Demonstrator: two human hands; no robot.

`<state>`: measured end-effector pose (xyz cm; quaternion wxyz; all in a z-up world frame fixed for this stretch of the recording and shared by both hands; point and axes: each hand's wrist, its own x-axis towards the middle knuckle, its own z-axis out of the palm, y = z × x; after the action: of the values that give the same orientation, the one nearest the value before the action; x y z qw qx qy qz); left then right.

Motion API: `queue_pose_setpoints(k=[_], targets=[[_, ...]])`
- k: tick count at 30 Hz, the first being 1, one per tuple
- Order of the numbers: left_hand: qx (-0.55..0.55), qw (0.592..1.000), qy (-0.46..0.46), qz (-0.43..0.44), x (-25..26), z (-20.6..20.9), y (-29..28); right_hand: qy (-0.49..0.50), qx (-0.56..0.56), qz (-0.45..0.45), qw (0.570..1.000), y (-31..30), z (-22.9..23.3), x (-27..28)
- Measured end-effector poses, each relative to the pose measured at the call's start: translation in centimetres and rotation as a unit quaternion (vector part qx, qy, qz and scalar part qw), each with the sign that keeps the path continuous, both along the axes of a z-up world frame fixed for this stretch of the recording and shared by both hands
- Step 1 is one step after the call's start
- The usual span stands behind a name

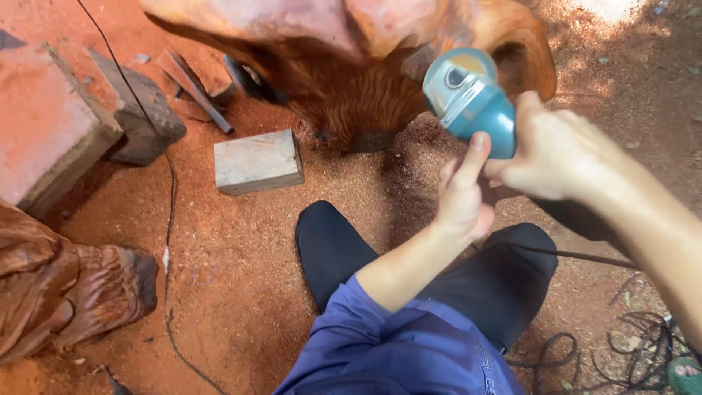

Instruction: Using an angle grinder with a sanding disc to smooth and shape a large wooden sculpture

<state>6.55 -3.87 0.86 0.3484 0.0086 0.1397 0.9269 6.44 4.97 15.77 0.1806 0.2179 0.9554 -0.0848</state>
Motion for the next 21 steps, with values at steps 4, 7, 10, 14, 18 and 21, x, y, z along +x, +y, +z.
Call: queue_pose_setpoints(k=[4, 7, 10, 14, 18, 21], targets=[[-0.068, 0.997, 0.020, -0.014, -1.9, 1.1, 0.1, 0.078, -0.022, 0.002, 0.997, 0.8, -0.3, 0.3], [-0.065, 0.997, 0.027, -0.035, -2.3, 1.5, 0.1, 0.090, -0.048, 0.004, 0.995, 1.5, 0.0, 0.0], [-0.052, 0.998, 0.019, -0.033, -1.8, 2.0, -0.3, 0.067, -0.075, 0.025, 0.995, 2.0, 0.5, 0.6], [-0.083, 0.996, 0.026, -0.024, -3.2, 2.3, 1.1, 0.068, -0.105, 0.032, 0.992, 3.0, 1.3, 1.5], [-0.186, 0.981, 0.048, -0.036, -3.7, 4.6, 1.8, 0.170, -0.101, 0.080, 0.977, 4.8, -0.1, 2.8], [-0.151, 0.987, 0.042, -0.032, -2.6, 4.2, 1.6, 0.185, -0.093, 0.093, 0.974, 5.4, -0.8, 3.6]])
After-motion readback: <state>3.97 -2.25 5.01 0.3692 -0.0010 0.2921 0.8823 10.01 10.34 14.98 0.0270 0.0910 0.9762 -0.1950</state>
